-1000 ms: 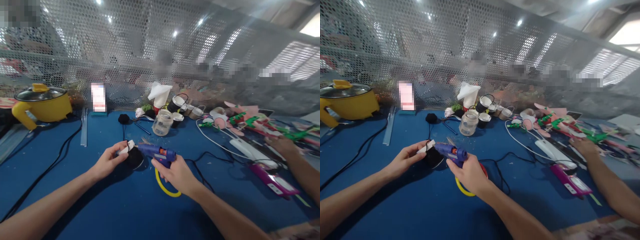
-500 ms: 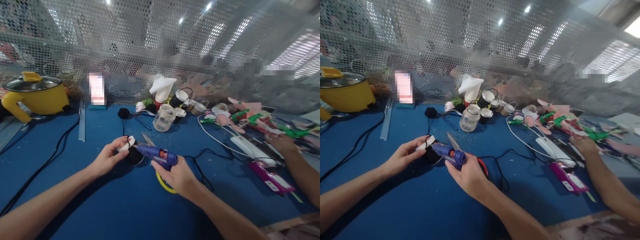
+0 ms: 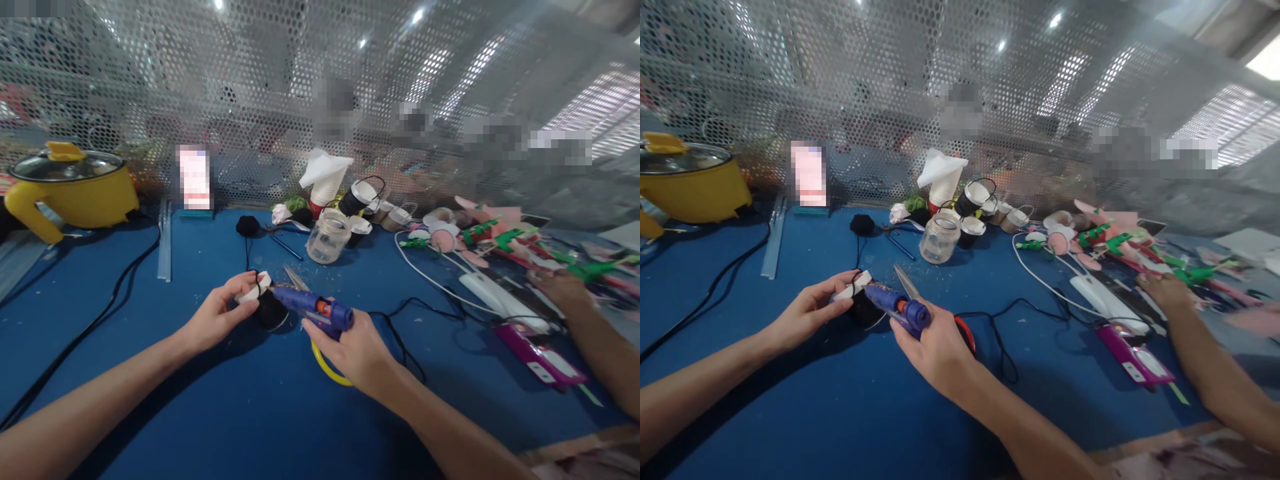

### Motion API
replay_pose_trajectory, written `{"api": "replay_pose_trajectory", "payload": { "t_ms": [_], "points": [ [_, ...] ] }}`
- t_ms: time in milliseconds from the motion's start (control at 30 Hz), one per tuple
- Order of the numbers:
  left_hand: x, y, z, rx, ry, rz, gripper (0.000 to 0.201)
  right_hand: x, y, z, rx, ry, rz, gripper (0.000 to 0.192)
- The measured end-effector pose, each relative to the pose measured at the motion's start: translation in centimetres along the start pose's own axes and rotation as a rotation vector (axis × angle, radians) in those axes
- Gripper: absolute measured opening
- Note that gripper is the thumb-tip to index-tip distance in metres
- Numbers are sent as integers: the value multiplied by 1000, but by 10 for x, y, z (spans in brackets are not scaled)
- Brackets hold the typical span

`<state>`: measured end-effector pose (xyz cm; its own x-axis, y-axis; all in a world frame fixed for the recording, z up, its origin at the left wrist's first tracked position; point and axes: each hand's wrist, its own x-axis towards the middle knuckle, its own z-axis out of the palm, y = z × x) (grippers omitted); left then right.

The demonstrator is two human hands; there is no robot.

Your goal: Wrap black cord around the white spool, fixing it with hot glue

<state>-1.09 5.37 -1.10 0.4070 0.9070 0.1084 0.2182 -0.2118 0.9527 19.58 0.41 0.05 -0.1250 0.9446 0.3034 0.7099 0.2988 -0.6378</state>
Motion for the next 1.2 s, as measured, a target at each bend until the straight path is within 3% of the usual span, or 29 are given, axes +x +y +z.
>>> {"api": "replay_pose_trajectory", "payload": {
  "t_ms": [1033, 1200],
  "points": [
    [-1, -4, -1, -30, -18, 8, 19, 1, -6, -4, -1, -88, 80, 19],
    [-1, -5, -2, -37, -26, 13, 18, 4, -7, -8, -45, -117, 179, 25]
  ]
}}
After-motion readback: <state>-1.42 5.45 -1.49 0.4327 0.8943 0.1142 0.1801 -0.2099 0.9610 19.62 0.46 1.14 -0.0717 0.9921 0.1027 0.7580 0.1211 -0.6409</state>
